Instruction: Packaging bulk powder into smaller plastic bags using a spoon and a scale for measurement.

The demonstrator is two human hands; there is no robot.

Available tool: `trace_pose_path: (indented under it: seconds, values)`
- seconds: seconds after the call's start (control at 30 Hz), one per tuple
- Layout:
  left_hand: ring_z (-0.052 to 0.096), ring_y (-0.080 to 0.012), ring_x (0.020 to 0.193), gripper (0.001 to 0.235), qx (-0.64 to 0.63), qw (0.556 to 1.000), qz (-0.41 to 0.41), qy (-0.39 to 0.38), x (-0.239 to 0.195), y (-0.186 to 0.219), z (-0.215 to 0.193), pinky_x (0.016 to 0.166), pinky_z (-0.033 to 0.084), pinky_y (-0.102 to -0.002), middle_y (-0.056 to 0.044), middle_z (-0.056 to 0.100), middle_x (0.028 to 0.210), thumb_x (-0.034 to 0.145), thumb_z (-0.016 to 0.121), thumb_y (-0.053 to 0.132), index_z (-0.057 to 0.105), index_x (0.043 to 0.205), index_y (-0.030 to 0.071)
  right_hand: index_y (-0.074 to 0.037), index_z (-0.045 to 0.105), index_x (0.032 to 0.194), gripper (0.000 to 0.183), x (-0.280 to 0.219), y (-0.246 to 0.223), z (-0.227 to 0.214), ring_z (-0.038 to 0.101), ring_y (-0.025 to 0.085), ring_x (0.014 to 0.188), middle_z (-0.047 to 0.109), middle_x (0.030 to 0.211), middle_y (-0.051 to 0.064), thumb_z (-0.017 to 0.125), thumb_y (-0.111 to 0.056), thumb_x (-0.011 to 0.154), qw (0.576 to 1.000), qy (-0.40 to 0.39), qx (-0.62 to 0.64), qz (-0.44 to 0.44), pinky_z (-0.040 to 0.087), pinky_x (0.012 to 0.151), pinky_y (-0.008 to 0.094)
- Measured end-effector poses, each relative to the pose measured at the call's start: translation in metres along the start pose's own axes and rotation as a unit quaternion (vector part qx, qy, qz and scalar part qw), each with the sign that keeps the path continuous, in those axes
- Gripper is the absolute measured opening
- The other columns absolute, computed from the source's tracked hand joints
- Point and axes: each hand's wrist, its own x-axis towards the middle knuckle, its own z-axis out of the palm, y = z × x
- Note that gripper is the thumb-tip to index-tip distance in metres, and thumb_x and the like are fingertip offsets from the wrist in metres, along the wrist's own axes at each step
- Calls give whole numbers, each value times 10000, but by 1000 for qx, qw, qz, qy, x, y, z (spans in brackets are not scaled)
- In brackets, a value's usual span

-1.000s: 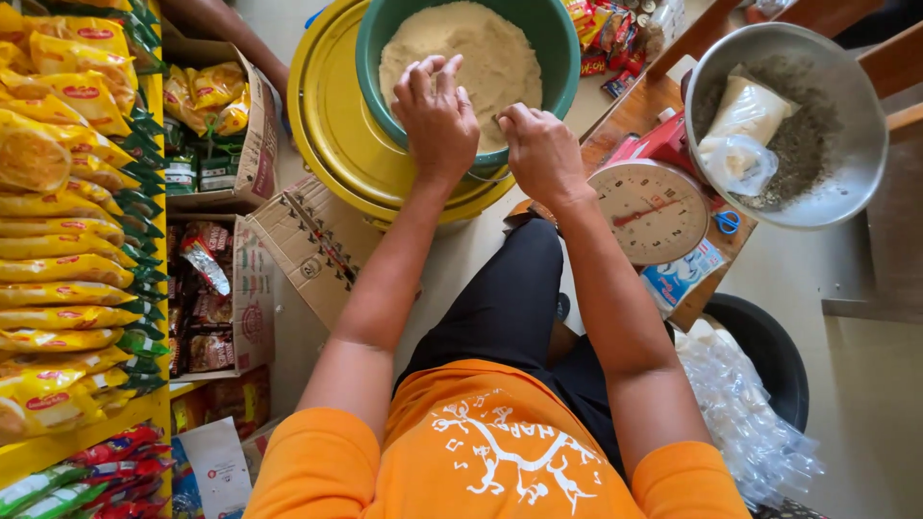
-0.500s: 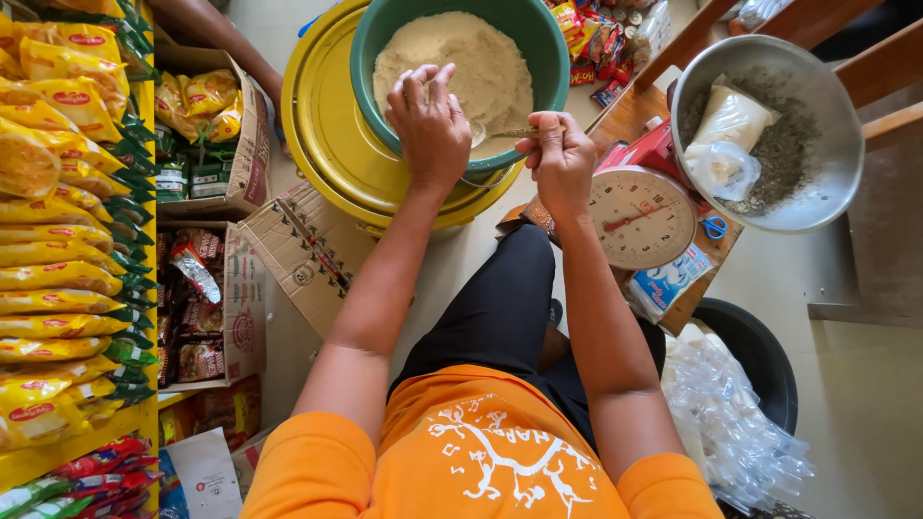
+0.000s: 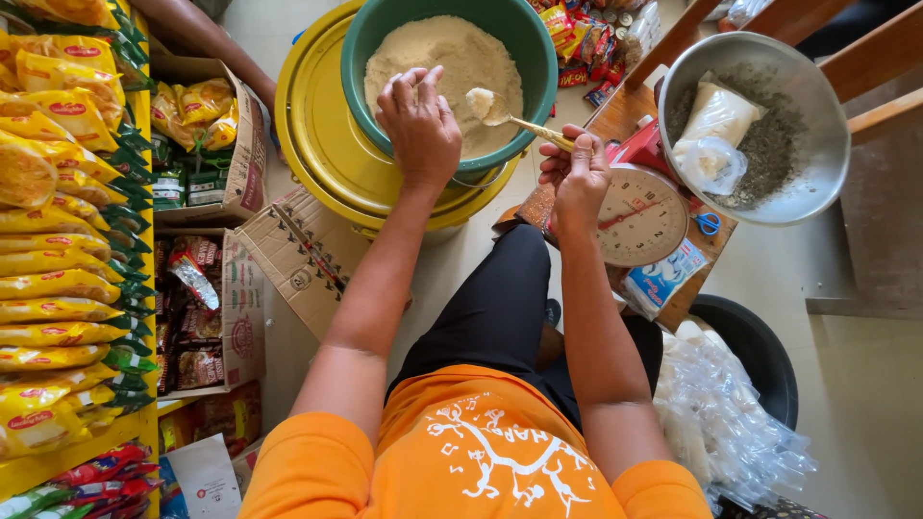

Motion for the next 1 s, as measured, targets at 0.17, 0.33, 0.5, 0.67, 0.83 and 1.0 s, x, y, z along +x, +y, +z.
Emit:
trace_pose_path:
  seconds: [0.17,0.33,0.5,0.67,0.83,1.0]
  values:
    - [449,-257,1085,310,5,1000,-1,0,0,0,1,875,404,-419,-40,557,1123,846,577,103,634,1148,150,-42,549,1062,255,0,8,-4,580,157,570,672,789,135,384,-224,995,1000,-12,22,-12,505,488,254]
    - [454,-262,1083,308,9,1000,-1,2,0,0,2,868,412,-422,-45,559,1120,846,578,105,635,1145,152,-55,550,1065,244,5,18,-8,600,154,599,683,809,137,401,-233,992,999,-19,31,-17,511,503,253]
    - [458,-256,1082,313,10,1000,0,1,0,0,1,872,413,-419,-40,562,1119,843,585,106,634,1148,150,-45,548,1060,244,7,24,-9,600,154,578,682,782,138,389,-220,997,999,-12,33,-19,510,490,250]
    - [455,-256,1084,317,11,1000,0,-4,0,-1,3,873,413,-421,-37,559,1117,843,577,107,636,1151,150,-30,542,1058,268,5,16,-8,612,172,601,679,794,149,372,-227,994,998,9,63,19,520,508,258]
    - [460,-258,1078,303,3,1000,2,-10,1,-1,1,857,416,-416,-45,567,1102,844,570,98,641,1136,143,-21,562,1017,306,-3,2,-16,617,198,593,677,769,173,368,-256,990,992,35,114,46,518,498,282]
    - [449,-272,1076,332,-5,1000,0,-20,1,-4,1,842,399,-441,-52,560,1106,806,581,151,645,1132,146,-20,586,1002,352,-25,-30,-57,626,217,584,677,750,174,395,-315,969,990,43,132,-17,521,502,303]
